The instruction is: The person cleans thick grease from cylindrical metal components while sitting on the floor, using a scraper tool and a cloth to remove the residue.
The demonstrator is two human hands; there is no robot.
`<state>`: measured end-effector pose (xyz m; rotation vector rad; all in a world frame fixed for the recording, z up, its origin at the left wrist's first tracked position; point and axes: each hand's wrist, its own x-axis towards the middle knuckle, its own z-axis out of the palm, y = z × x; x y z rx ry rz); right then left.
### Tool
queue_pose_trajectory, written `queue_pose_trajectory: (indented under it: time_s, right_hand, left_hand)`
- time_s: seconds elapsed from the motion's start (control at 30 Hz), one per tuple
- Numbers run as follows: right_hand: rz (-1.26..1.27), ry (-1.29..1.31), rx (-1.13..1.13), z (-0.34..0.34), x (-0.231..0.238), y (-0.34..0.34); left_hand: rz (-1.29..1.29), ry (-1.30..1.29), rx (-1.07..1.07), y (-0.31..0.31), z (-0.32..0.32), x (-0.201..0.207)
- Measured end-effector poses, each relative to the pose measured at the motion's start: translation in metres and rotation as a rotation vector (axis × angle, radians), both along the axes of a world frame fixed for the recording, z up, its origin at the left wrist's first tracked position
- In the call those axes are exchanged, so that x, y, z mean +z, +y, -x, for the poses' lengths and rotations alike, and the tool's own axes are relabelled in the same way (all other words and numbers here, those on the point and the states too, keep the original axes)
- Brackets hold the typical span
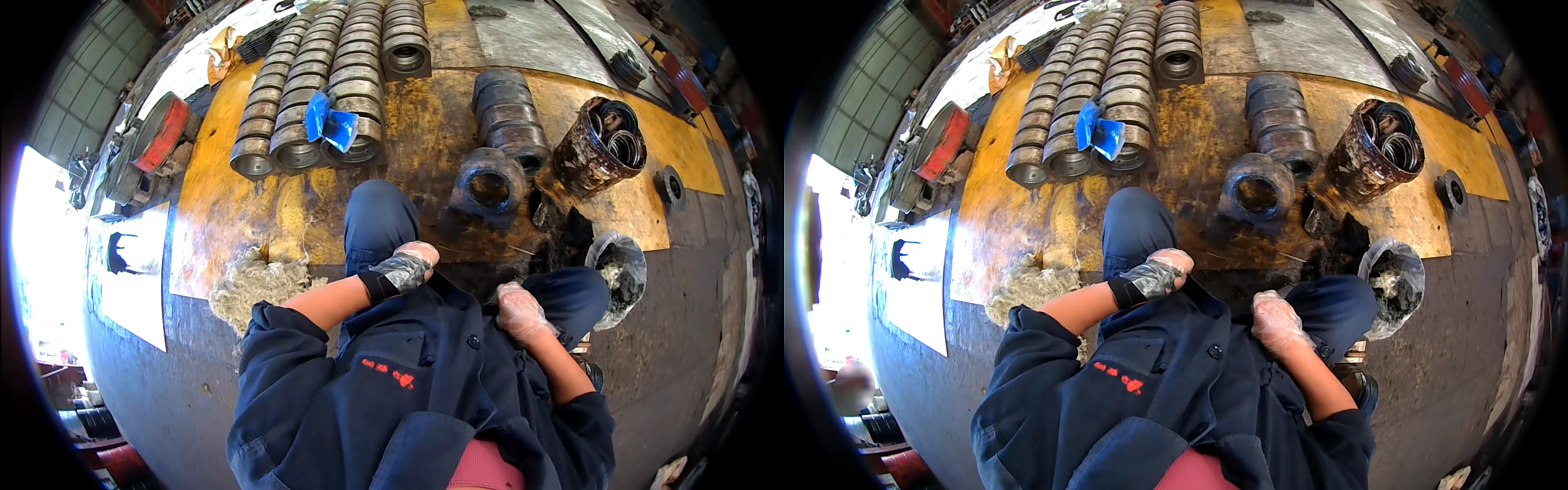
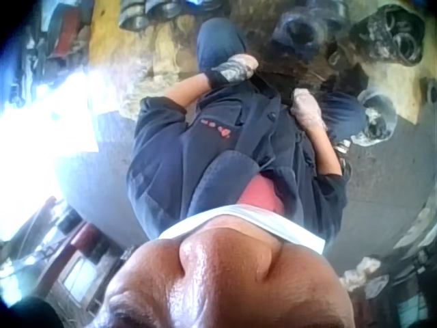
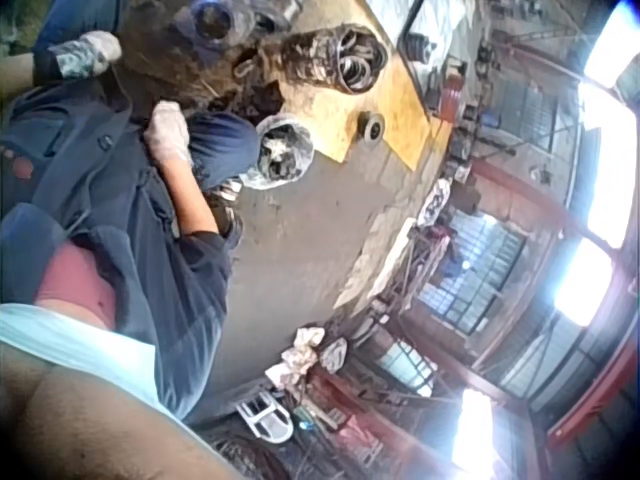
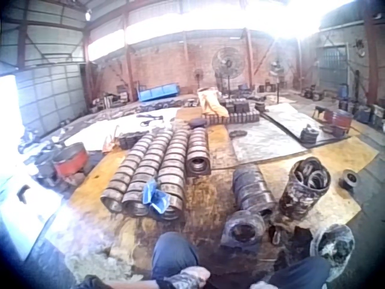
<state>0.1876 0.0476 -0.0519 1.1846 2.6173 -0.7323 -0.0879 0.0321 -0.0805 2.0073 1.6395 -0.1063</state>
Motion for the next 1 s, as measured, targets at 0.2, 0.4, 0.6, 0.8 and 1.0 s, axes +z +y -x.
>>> queue_pose_trajectory:
  time_s: [0.2, 0.4, 0.6, 0.8, 1.0]
  right_hand:
    - [0.036, 0.052, -0.062, -0.01, 0.002, -0.011]
    - [0.184, 0.322, 0.021, -0.013, -0.022, -0.01]
    - [0.318, 0.249, -0.047, 0.004, -0.009, -0.011]
    - [0.166, 0.2, 0.059, 0.013, -0.039, -0.013]
    - [-0.118, -0.18, -0.119, 0.021, -0.02, -0.017]
  left_hand:
    - [-0.021, -0.009, -0.012, -0.009, 0.011, 0.005]
    - [0.037, 0.091, 0.001, -0.011, -0.008, 0.03]
    - [0.036, 0.023, 0.007, -0.02, -0.016, 0.043]
    - [0.009, 0.071, -0.019, -0.031, -0.027, 0.037]
    - [-0.01, 0.134, 0.109, -0.037, -0.015, 0.039]
